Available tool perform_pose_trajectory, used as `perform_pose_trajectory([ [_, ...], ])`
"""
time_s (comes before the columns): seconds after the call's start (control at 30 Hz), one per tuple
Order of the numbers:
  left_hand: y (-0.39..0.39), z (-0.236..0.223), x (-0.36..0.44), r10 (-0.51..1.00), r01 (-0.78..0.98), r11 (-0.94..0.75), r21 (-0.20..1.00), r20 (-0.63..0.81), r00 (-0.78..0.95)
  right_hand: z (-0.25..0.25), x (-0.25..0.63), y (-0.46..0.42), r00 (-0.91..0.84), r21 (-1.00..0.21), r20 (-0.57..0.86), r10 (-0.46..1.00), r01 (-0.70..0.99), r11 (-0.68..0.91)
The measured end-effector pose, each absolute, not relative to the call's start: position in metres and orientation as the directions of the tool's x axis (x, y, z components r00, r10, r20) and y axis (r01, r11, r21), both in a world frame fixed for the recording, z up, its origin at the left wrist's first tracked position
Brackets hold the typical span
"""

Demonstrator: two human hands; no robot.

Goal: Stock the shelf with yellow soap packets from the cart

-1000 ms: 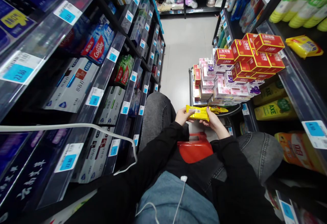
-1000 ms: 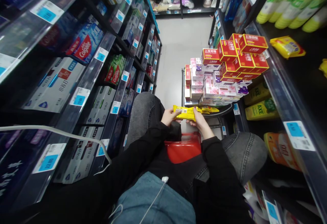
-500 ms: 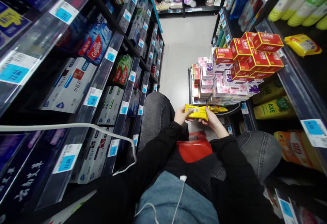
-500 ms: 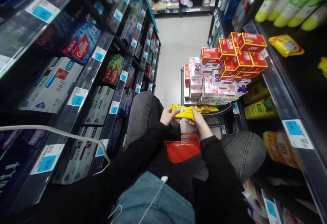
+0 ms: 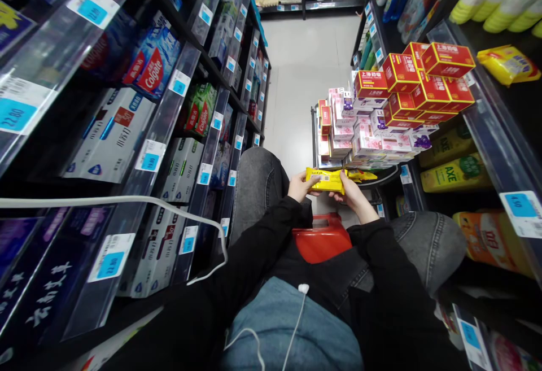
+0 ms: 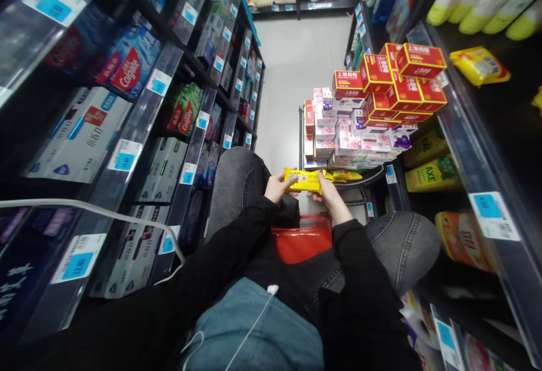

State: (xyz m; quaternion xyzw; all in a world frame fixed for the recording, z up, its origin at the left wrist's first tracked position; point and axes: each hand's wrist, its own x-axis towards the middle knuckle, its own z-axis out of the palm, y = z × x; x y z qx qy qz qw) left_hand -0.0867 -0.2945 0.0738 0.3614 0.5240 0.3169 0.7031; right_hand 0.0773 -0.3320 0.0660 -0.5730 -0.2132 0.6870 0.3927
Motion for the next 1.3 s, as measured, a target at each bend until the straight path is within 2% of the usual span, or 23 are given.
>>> perform_pose_trajectory([
  [0.43,-0.294,0.072,-0.087,0.812,-0.105,0.557,0.824,-0.513,0.280,0.073,0.075,-0.331,0.000,-0.731,-0.649,0.761,-0.280,-0.623],
  [0.5,-0.292,0.074,-0.089,0.794,-0.180,0.589,0.788,-0.522,0.311,0.074,0.077,-0.332,-0.003,-0.759,-0.604,0.797,-0.304,-0.577],
  [0.6,-0.288,0.077,-0.093,0.738,-0.330,0.672,0.664,-0.559,0.378,0.079,0.081,-0.334,-0.011,-0.794,-0.516,0.857,-0.370,-0.483],
  [0.7,-0.286,0.078,-0.097,0.708,-0.403,0.706,0.582,-0.567,0.422,0.088,0.086,-0.338,-0.126,-0.811,-0.422,0.898,-0.391,-0.436],
  [0.8,-0.286,0.076,-0.097,0.744,-0.416,0.666,0.619,-0.511,0.431,0.097,0.091,-0.341,-0.235,-0.809,-0.351,0.906,-0.411,-0.420],
  [0.87,-0.287,0.075,-0.096,0.779,-0.415,0.622,0.664,-0.472,0.412,0.100,0.093,-0.342,-0.247,-0.786,-0.337,0.909,-0.457,-0.416],
  [0.97,-0.289,0.075,-0.095,0.808,-0.403,0.583,0.706,-0.448,0.383,0.101,0.091,-0.342,-0.185,-0.784,-0.353,0.917,-0.477,-0.398],
  [1.1,-0.290,0.072,-0.093,0.791,-0.403,0.602,0.689,-0.447,0.417,0.097,0.085,-0.341,-0.087,-0.838,-0.363,0.928,-0.404,-0.366],
  [1.3,-0.288,0.067,-0.091,0.790,-0.397,0.599,0.696,-0.432,0.434,0.091,0.083,-0.339,-0.021,-0.895,-0.274,0.961,-0.360,-0.263],
])
